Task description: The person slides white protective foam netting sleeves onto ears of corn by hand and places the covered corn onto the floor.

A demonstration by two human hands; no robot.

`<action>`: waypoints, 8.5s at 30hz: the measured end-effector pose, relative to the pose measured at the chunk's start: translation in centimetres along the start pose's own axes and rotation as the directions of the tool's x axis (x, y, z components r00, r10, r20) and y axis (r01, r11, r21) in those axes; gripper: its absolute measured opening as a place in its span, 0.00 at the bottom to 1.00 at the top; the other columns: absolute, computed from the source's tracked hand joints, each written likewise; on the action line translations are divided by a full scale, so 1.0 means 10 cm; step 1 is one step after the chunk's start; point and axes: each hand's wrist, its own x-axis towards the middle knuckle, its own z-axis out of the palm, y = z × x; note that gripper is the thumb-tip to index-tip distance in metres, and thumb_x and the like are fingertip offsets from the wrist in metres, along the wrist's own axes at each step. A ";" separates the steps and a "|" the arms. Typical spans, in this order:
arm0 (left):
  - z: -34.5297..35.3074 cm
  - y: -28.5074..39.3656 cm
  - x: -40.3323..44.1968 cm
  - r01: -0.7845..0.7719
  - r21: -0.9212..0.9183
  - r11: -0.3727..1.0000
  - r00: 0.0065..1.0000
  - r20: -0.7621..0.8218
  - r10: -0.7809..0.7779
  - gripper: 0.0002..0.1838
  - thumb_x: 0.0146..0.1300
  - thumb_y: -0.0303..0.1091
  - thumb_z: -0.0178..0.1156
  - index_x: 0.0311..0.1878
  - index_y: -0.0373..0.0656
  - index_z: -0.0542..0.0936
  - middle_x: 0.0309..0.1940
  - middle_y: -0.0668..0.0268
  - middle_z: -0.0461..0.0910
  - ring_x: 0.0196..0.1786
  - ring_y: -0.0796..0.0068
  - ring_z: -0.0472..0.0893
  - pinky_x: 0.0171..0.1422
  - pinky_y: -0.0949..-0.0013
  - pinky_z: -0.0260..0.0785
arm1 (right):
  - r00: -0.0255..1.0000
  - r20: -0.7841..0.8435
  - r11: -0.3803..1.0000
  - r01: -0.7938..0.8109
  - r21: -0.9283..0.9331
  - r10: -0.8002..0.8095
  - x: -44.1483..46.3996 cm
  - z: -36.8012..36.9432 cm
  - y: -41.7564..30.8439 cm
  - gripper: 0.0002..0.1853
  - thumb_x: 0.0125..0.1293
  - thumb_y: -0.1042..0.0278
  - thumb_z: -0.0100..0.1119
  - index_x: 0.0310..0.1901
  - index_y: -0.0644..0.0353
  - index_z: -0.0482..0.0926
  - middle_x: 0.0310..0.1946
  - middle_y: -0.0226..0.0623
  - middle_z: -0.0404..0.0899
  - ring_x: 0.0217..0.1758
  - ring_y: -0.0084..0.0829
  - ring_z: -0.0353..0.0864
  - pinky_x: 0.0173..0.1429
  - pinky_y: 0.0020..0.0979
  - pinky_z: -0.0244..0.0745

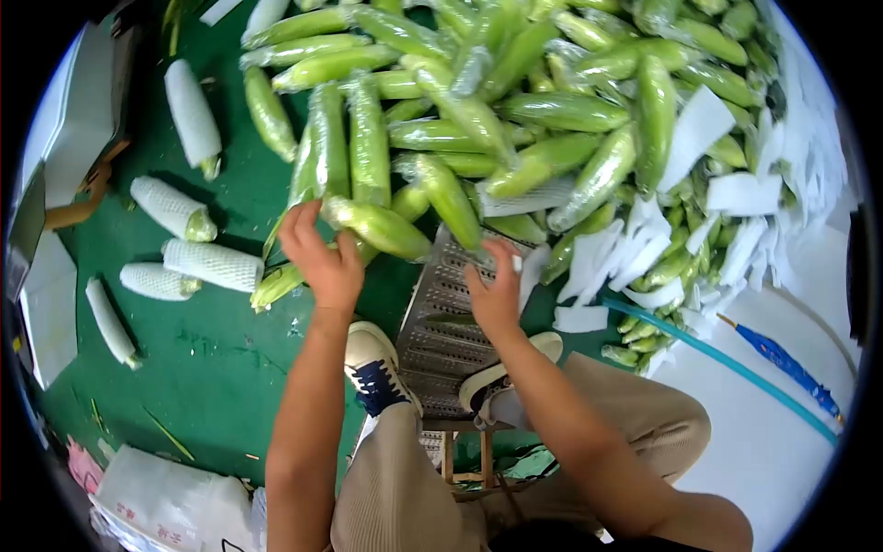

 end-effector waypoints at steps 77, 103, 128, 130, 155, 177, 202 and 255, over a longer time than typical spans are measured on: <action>-0.38 -1.06 -1.44 0.698 -0.262 0.667 0.702 0.065 -0.709 0.19 0.76 0.46 0.50 0.61 0.43 0.71 0.55 0.61 0.76 0.59 0.65 0.76 0.66 0.61 0.68 | 0.832 0.506 0.289 -0.553 0.781 0.226 -0.27 1.54 -1.38 0.07 0.75 0.68 0.57 0.48 0.60 0.78 0.39 0.26 0.78 0.42 0.18 0.74 0.48 0.23 0.71; 0.12 -0.11 -0.60 0.051 0.273 0.961 0.854 0.487 -0.184 0.40 0.55 0.28 0.70 0.72 0.48 0.66 0.56 0.53 0.74 0.55 0.45 0.75 0.57 0.52 0.72 | 0.935 -0.223 0.885 -0.339 -0.319 0.278 0.00 -0.71 1.32 0.35 0.52 0.61 0.78 0.58 0.62 0.71 0.54 0.54 0.72 0.59 0.56 0.71 0.62 0.48 0.67; -0.64 0.04 -0.20 0.231 -0.588 0.775 0.944 0.330 -0.032 0.12 0.68 0.39 0.64 0.40 0.38 0.79 0.37 0.60 0.78 0.43 0.62 0.78 0.50 0.62 0.70 | 0.711 0.646 0.227 -0.605 0.763 -0.277 0.10 0.14 -1.22 0.24 0.75 0.69 0.56 0.68 0.60 0.64 0.56 0.35 0.73 0.50 0.25 0.74 0.52 0.34 0.74; -0.64 0.04 -0.18 0.190 -0.604 0.774 0.951 0.308 0.007 0.10 0.69 0.36 0.63 0.39 0.38 0.79 0.38 0.59 0.79 0.43 0.61 0.78 0.50 0.63 0.71 | 0.776 0.597 0.377 -0.500 0.779 -0.205 0.14 0.24 -1.24 0.24 0.62 0.76 0.71 0.57 0.60 0.72 0.51 0.35 0.75 0.45 0.29 0.75 0.46 0.37 0.73; -0.98 0.53 -0.48 0.732 -0.651 -0.201 0.444 0.680 -0.584 0.21 0.78 0.46 0.50 0.62 0.39 0.72 0.59 0.61 0.78 0.64 0.67 0.74 0.71 0.58 0.64 | 0.734 0.565 0.046 -0.625 0.780 0.377 0.05 0.44 -1.35 0.05 0.73 0.69 0.57 0.40 0.54 0.69 0.39 0.30 0.75 0.47 0.24 0.78 0.54 0.32 0.77; -0.29 -0.35 -1.09 0.673 -0.219 0.707 0.739 0.169 -0.652 0.13 0.78 0.37 0.49 0.43 0.36 0.75 0.33 0.55 0.77 0.35 0.61 0.74 0.46 0.62 0.70 | 0.746 0.542 0.098 -0.618 0.780 0.387 -0.42 1.54 -0.63 0.01 0.77 0.70 0.48 0.44 0.54 0.69 0.42 0.30 0.71 0.49 0.28 0.74 0.60 0.34 0.72; -0.17 -0.68 -1.59 0.833 -0.526 0.169 0.372 0.308 -0.875 0.12 0.73 0.36 0.59 0.38 0.39 0.71 0.27 0.61 0.80 0.29 0.71 0.79 0.31 0.64 0.73 | 0.798 0.581 0.482 -0.576 0.660 0.159 -0.65 1.34 -0.57 0.14 0.81 0.58 0.47 0.52 0.61 0.71 0.47 0.35 0.77 0.48 0.25 0.75 0.53 0.29 0.71; -0.42 0.45 -0.29 0.289 -0.548 0.785 0.841 0.537 0.066 0.11 0.57 0.27 0.70 0.42 0.38 0.80 0.38 0.60 0.78 0.41 0.64 0.78 0.47 0.67 0.71 | 0.721 0.691 0.297 -0.651 0.699 -0.046 -0.45 -0.27 -0.74 0.25 0.76 0.55 0.53 0.64 0.66 0.68 0.63 0.40 0.71 0.63 0.32 0.71 0.67 0.37 0.67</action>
